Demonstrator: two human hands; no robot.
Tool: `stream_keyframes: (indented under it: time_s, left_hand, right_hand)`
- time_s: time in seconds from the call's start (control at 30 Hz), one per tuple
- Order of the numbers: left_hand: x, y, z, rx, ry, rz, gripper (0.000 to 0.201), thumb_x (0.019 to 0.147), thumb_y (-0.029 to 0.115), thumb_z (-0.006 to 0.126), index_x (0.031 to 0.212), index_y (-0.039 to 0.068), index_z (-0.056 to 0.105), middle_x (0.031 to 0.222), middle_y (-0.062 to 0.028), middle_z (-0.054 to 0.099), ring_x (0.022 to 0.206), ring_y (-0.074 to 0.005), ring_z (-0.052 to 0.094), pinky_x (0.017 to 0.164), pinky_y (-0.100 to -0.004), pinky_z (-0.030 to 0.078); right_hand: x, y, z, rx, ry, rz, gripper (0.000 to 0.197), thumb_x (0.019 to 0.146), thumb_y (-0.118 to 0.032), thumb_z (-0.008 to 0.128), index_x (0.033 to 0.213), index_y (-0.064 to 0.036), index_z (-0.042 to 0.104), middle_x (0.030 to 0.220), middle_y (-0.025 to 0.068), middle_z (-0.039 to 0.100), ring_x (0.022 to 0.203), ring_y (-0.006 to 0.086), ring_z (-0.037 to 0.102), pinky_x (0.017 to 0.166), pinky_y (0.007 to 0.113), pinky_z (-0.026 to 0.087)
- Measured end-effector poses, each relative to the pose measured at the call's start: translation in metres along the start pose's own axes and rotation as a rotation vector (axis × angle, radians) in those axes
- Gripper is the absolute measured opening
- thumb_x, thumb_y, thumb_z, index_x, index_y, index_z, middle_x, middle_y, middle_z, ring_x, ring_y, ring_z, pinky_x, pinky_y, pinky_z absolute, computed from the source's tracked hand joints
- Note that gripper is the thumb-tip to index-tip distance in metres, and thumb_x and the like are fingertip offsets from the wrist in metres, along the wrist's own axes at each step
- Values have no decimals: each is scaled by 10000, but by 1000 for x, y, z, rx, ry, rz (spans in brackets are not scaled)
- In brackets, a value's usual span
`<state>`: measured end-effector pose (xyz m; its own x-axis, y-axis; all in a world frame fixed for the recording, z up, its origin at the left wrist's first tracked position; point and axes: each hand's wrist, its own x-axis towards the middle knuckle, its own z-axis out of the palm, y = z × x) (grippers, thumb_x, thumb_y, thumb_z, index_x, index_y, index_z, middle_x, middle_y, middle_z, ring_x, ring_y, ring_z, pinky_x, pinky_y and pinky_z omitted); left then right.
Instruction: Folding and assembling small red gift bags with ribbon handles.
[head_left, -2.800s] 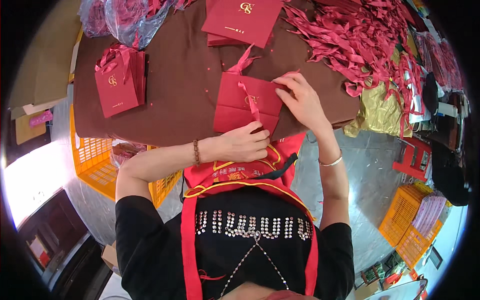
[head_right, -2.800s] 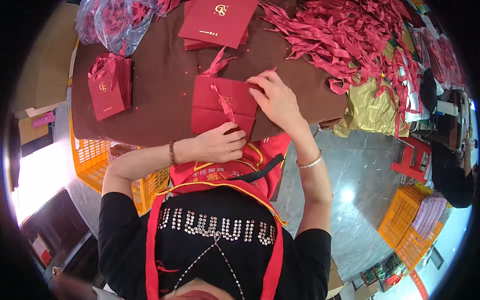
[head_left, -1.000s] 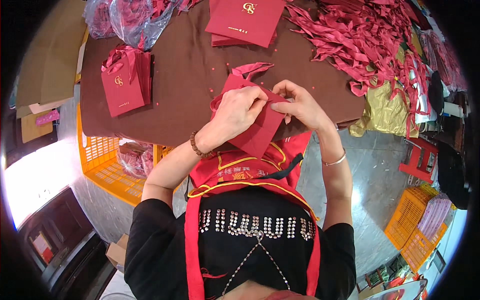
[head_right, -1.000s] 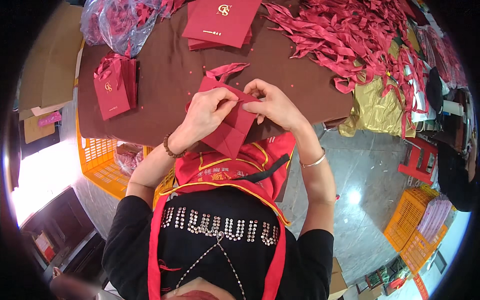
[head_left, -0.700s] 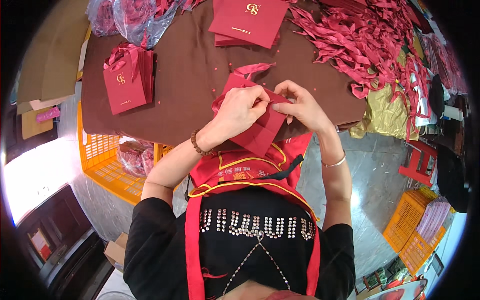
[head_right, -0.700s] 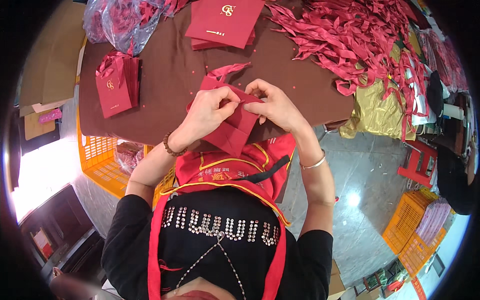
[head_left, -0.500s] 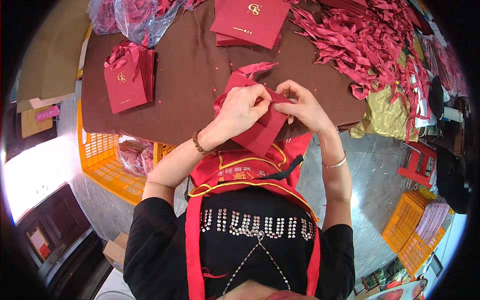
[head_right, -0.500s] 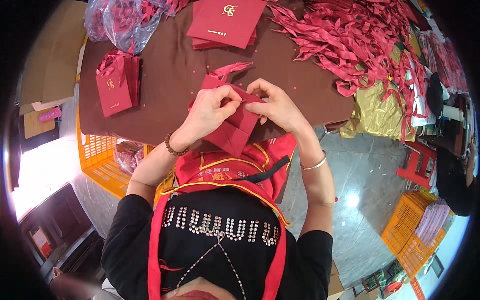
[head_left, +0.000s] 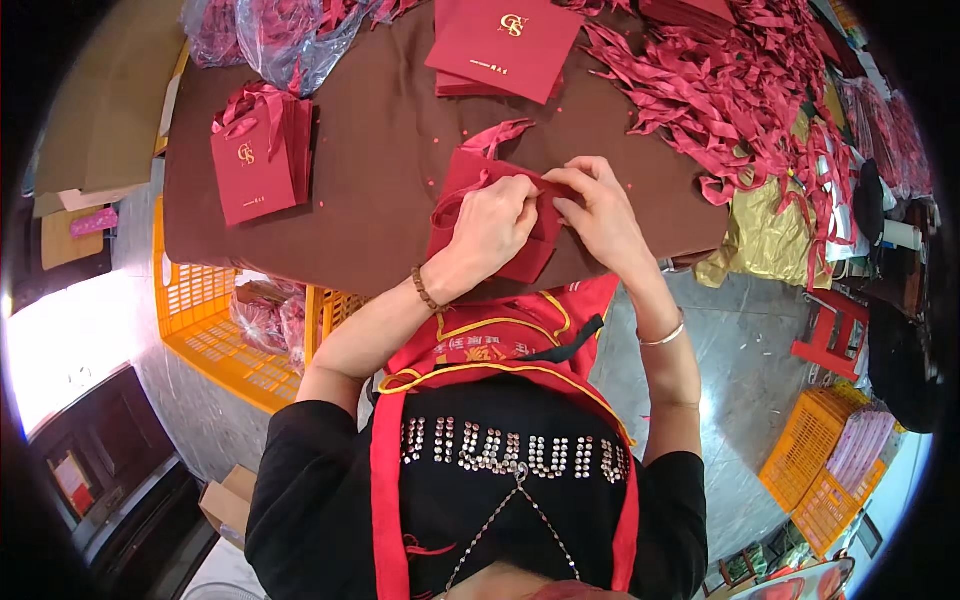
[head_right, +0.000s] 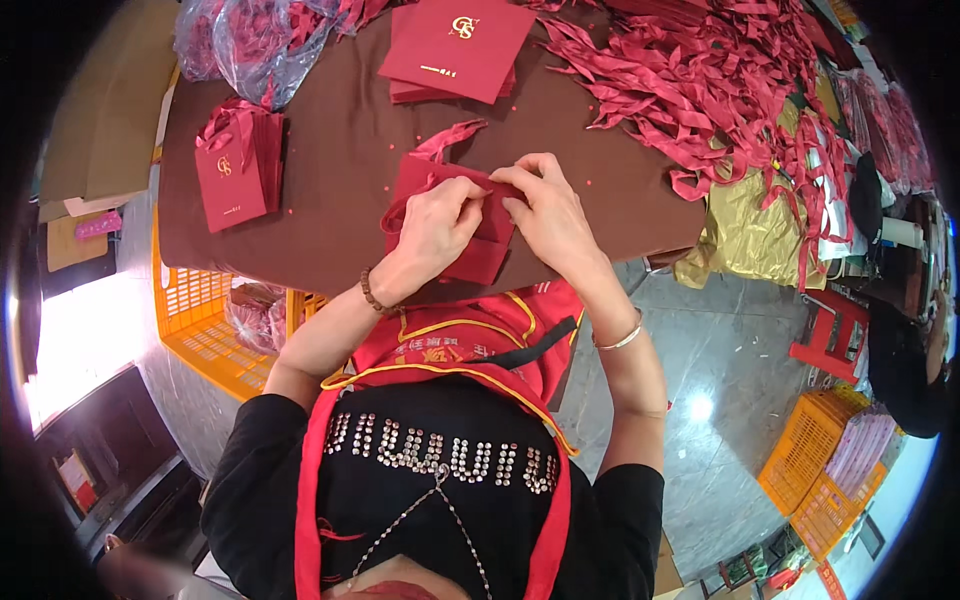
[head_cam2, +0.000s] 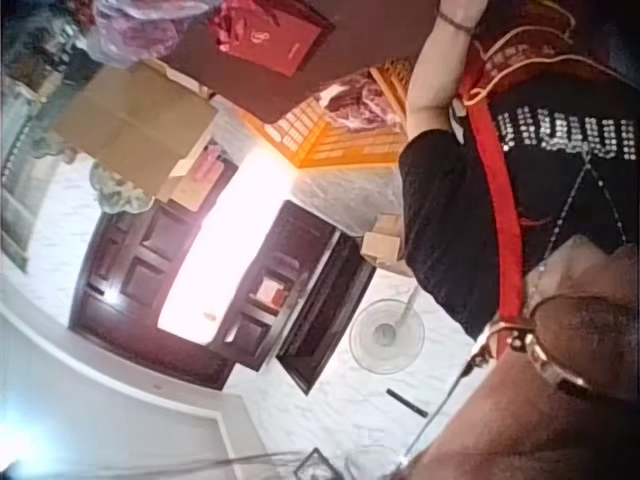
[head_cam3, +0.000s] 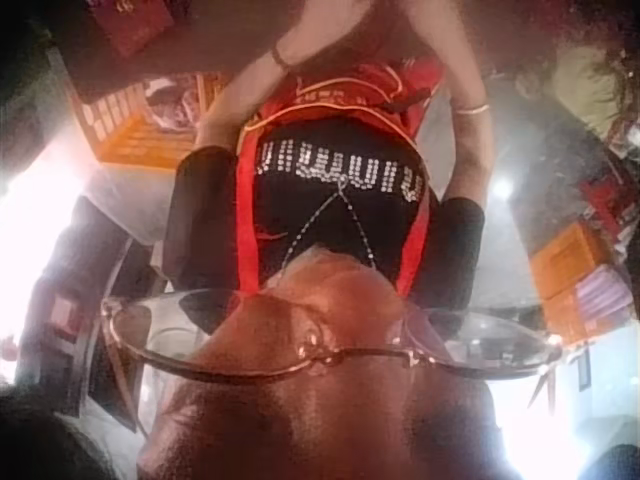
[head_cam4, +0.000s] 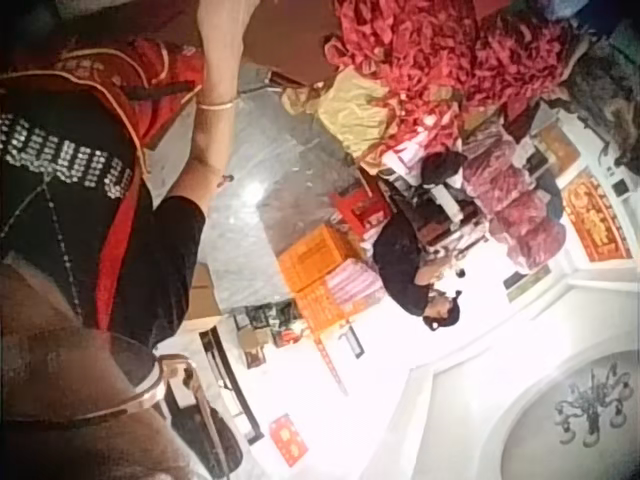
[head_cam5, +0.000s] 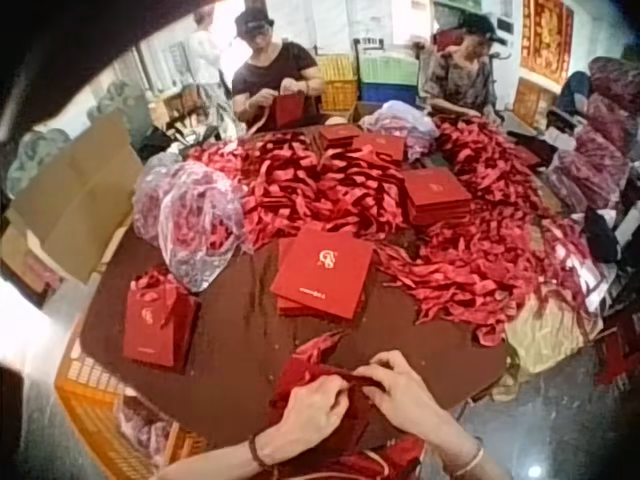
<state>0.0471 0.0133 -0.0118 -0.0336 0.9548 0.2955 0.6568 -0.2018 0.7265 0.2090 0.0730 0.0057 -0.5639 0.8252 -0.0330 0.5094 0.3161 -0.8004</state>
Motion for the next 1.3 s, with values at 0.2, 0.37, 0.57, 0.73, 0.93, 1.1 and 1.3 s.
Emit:
stream_keyframes:
  time_s: [0.2, 0.37, 0.57, 0.73, 0.93, 1.1, 1.3]
  left_hand:
    - [1, 6, 3, -44, 27, -35, 93, 780, 39, 583, 870, 15, 579, 741, -147, 624, 648, -289, 629, 560, -363, 489]
    - [2, 11, 3, -67, -3, -118, 98, 785, 33, 578, 879, 10, 568, 721, -152, 617, 633, -286, 629, 553, -359, 483]
    - [1, 18, 5, -111, 29, -74, 158, 759, -14, 559, 874, 26, 459, 703, -152, 588, 635, -331, 604, 528, -407, 461]
    - [-8, 17, 11, -71, 12, -6, 166, 738, -30, 550, 848, 40, 447, 688, -130, 554, 614, -315, 578, 515, -413, 440]
    - [-5, 19, 20, 52, 57, 140, 188, 711, -55, 573, 825, 44, 460, 680, -110, 524, 632, -290, 564, 530, -388, 442]
    - [4, 20, 22, 21, 86, 172, 179, 700, -53, 563, 821, 42, 471, 695, -109, 523, 645, -291, 558, 539, -395, 442]
    - [-3, 19, 12, -117, -70, 63, 242, 832, -17, 513, 1064, 38, 473, 849, -188, 599, 797, -377, 603, 639, -419, 487]
  right_hand:
    - [1, -3, 0, 2, 23, -10, 268, 810, 11, 563, 1071, -37, 604, 1117, 96, 460, 812, 185, 596, 673, 263, 527]
    - [-1, -5, -2, 22, 12, -6, 222, 810, -2, 574, 1030, -16, 598, 1090, 98, 461, 762, 180, 590, 664, 268, 526]
    - [-3, -1, 0, 37, 50, 44, 113, 783, 0, 609, 881, 33, 562, 991, 103, 474, 688, 166, 585, 603, 282, 505]
    - [-4, 4, 0, 61, 14, 65, 92, 768, 1, 628, 814, 35, 556, 901, 94, 494, 621, 156, 573, 563, 277, 480]
    - [1, 0, -11, 93, -20, 86, 109, 729, -38, 641, 798, 21, 580, 795, 144, 538, 654, 273, 595, 611, 369, 478]
    - [2, -3, -18, 186, -25, 116, 82, 719, -30, 616, 780, 8, 578, 778, 146, 551, 671, 288, 580, 613, 376, 464]
    - [-7, 9, -6, 82, 85, -97, 83, 729, -73, 602, 782, -20, 565, 790, 149, 552, 784, 319, 564, 687, 395, 464]
